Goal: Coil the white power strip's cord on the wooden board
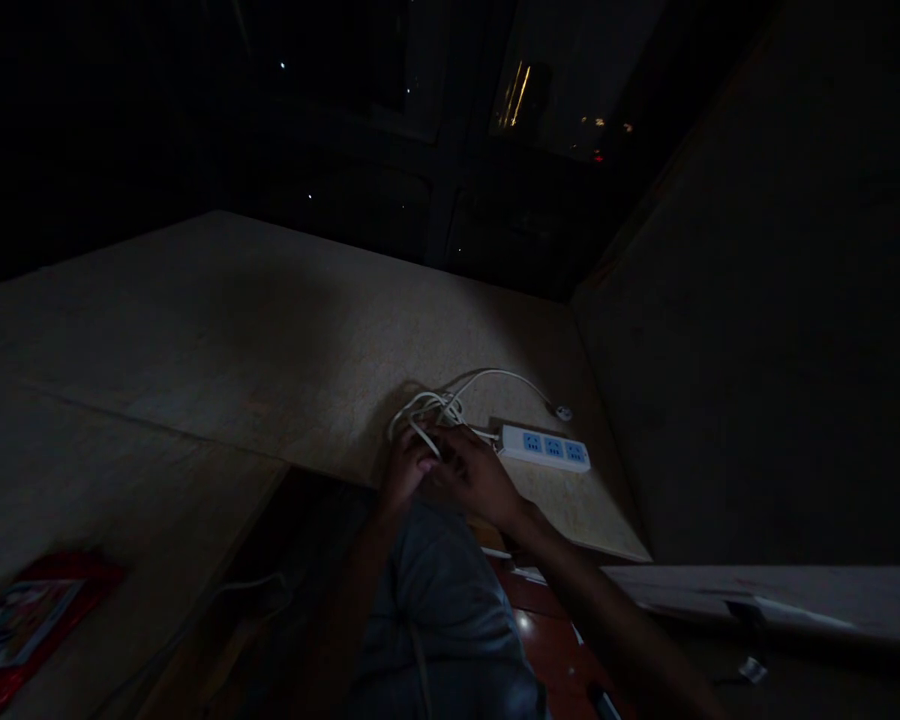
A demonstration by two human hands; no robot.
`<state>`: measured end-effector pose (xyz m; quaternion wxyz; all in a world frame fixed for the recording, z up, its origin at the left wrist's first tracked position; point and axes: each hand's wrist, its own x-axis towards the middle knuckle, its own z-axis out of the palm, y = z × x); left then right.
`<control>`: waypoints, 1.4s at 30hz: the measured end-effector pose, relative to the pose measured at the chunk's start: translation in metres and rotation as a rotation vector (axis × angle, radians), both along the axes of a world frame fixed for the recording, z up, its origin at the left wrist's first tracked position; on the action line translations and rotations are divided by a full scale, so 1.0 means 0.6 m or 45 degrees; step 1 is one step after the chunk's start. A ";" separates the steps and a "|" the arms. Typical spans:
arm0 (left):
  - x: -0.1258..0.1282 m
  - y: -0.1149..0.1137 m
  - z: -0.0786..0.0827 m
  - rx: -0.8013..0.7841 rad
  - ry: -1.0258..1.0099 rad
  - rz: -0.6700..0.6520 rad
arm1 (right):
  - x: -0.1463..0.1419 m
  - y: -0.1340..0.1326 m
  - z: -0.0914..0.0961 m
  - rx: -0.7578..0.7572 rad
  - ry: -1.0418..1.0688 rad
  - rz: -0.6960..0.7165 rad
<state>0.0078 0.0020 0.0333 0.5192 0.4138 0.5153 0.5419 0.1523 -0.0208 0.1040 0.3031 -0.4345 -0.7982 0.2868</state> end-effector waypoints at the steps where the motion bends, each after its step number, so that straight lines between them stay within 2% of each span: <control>1: -0.002 -0.002 0.000 -0.056 -0.029 -0.015 | 0.001 0.004 -0.011 -0.020 0.020 -0.011; 6: -0.009 -0.018 0.017 -0.243 -0.237 -0.147 | 0.016 0.008 -0.045 -0.081 0.084 -0.035; 12: -0.006 -0.032 0.040 -0.301 -0.304 -0.120 | 0.019 0.005 -0.034 -0.059 0.248 -0.276; 17: -0.006 -0.036 0.045 -0.355 -0.123 -0.107 | 0.017 0.018 -0.033 -0.103 0.392 -0.380; 23: -0.007 -0.045 0.041 -0.200 0.146 -0.127 | 0.016 0.029 -0.045 -0.148 0.504 -0.452; 29: -0.021 -0.056 0.037 -0.027 0.171 -0.277 | 0.021 0.040 -0.049 -0.149 0.589 -0.575; 33: -0.046 -0.081 0.051 0.244 0.385 -0.283 | 0.030 0.054 -0.056 -0.156 0.692 -0.630; 36: -0.062 -0.108 0.059 0.284 0.507 -0.316 | 0.036 0.065 -0.058 -0.199 0.804 -0.679; 39: -0.076 -0.136 0.047 0.288 0.597 -0.282 | 0.038 0.070 -0.055 -0.293 0.918 -0.739; 42: -0.089 -0.161 0.015 0.343 0.660 -0.174 | 0.037 0.070 -0.053 -0.343 0.978 -0.781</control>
